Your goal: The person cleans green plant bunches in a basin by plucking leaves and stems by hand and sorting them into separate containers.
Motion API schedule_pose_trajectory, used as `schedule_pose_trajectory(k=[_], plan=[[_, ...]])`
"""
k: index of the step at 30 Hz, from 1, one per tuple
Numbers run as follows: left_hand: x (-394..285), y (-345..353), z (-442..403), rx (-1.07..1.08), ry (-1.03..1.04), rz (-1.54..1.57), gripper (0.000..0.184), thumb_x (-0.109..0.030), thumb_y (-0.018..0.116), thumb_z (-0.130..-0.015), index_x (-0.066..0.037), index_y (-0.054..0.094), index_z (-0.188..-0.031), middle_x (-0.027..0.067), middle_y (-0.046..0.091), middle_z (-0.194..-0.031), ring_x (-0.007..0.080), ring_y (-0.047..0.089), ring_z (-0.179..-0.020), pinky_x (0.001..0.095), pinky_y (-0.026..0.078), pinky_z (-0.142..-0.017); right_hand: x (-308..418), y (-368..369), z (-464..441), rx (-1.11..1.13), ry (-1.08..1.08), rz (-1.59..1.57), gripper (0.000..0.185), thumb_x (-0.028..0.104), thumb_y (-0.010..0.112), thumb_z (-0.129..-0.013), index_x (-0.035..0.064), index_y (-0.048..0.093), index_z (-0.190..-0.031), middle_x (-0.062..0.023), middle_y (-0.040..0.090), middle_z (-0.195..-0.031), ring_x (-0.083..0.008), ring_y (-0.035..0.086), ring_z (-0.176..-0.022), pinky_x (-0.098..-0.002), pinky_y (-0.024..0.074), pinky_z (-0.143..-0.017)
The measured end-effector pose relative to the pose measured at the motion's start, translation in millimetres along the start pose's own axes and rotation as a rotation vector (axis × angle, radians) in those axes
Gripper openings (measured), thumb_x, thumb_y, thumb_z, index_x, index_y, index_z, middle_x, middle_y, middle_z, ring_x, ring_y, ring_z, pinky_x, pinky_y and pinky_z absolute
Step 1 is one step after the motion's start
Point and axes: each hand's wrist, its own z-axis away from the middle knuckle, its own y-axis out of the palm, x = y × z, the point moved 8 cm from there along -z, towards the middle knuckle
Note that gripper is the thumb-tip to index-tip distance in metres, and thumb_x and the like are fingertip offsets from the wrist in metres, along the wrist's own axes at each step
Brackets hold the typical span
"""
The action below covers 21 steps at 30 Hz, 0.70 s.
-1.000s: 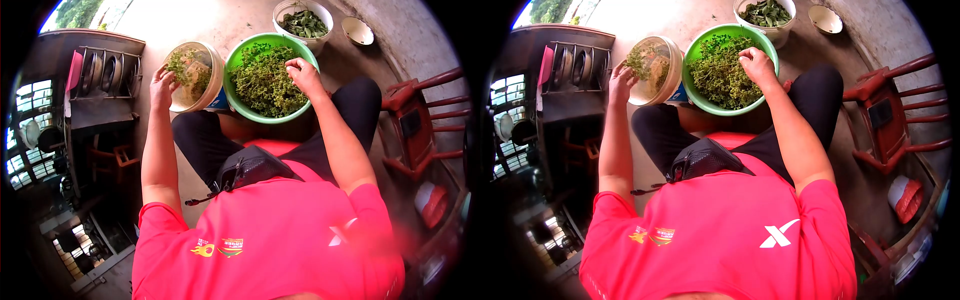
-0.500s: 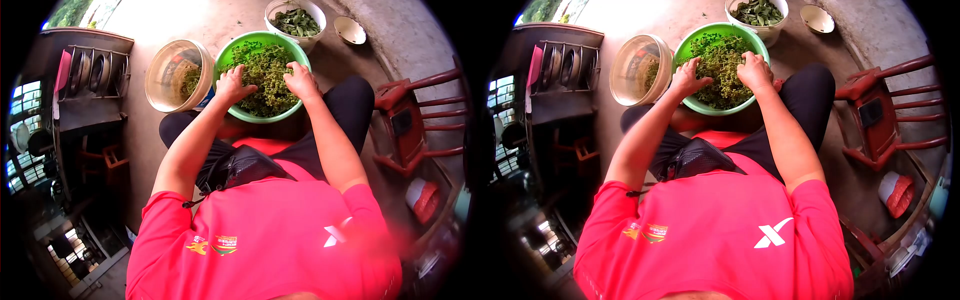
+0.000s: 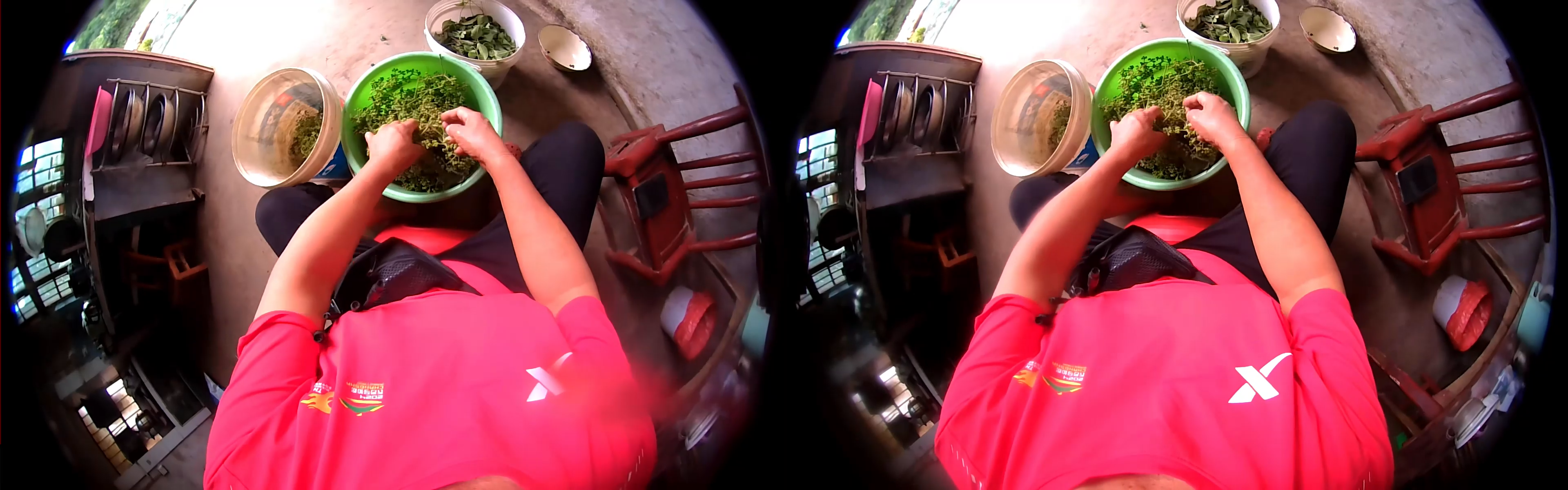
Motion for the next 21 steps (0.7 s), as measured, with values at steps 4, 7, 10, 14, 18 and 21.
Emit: schedule_pose_trajectory(k=[4,7,10,14,18,21], plan=[[40.1,-2.3,-13.7,-0.14,0.08,0.324,0.048,-0.033,0.072,-0.067,-0.007,0.06,-0.106,0.0149,0.065,-0.096,0.0291,0.063,-0.088,0.0423,0.047,-0.076,1.1,-25.5,-5.6,-0.172,-0.013,-0.113,0.023,0.014,0.054,-0.079,0.0036,0.062,-0.099,-0.0058,0.066,-0.084,-0.0138,0.063,-0.07,-0.03,0.0518,-0.059],[51.4,-11.8,-8.6,-0.129,0.1,0.765,0.033,-0.014,0.07,-0.074,0.0,0.061,-0.102,0.0069,0.066,-0.086,0.0105,0.061,-0.073,0.0272,0.049,-0.064,0.2,-27.8,-9.2,-0.191,-0.064,-0.122,0.02,0.013,0.054,-0.078,0.0047,0.063,-0.094,-0.0073,0.066,-0.087,-0.0149,0.063,-0.071,-0.03,0.0511,-0.067],[61.3,-18.2,-8.3,-0.17,0.107,0.839,0.029,-0.011,0.07,-0.075,-0.001,0.062,-0.101,0.005,0.066,-0.082,0.0087,0.059,-0.07,0.0255,0.048,-0.062,21.4,-36.2,0.5,-0.283,-0.181,0.065,0.017,0.012,0.056,-0.078,0.0068,0.064,-0.092,-0.0074,0.065,-0.09,-0.0156,0.063,-0.07,-0.0294,0.0505,-0.068],[49.8,-34.8,8.1,-0.191,0.131,0.859,0.03,-0.013,0.071,-0.074,-0.003,0.063,-0.101,0.0061,0.067,-0.083,0.0082,0.058,-0.072,0.025,0.047,-0.064,68.8,-35.2,31.2,-0.422,-0.505,0.161,0.013,0.013,0.062,-0.079,0.0097,0.065,-0.091,-0.0061,0.062,-0.088,-0.017,0.062,-0.068,-0.0294,0.0499,-0.066],[29.9,-46.2,17.5,-0.249,0.143,0.561,0.032,-0.014,0.07,-0.07,-0.005,0.062,-0.1,0.0129,0.066,-0.088,0.0224,0.064,-0.08,0.0312,0.048,-0.071,91.1,-16.6,43.3,-0.301,-0.688,0.021,0.012,0.011,0.064,-0.078,0.0085,0.065,-0.09,-0.0061,0.06,-0.086,-0.0166,0.059,-0.069,-0.0285,0.0492,-0.064],[21.6,-46.7,19.9,-0.298,0.194,0.38,0.039,-0.016,0.073,-0.065,-0.009,0.061,-0.102,0.0137,0.063,-0.095,0.0308,0.061,-0.089,0.0364,0.048,-0.076,81.0,-11.5,32.8,-0.334,-0.697,0.017,0.015,0.01,0.066,-0.076,0.0096,0.065,-0.091,-0.0058,0.06,-0.086,-0.0162,0.059,-0.069,-0.0282,0.0487,-0.065]])
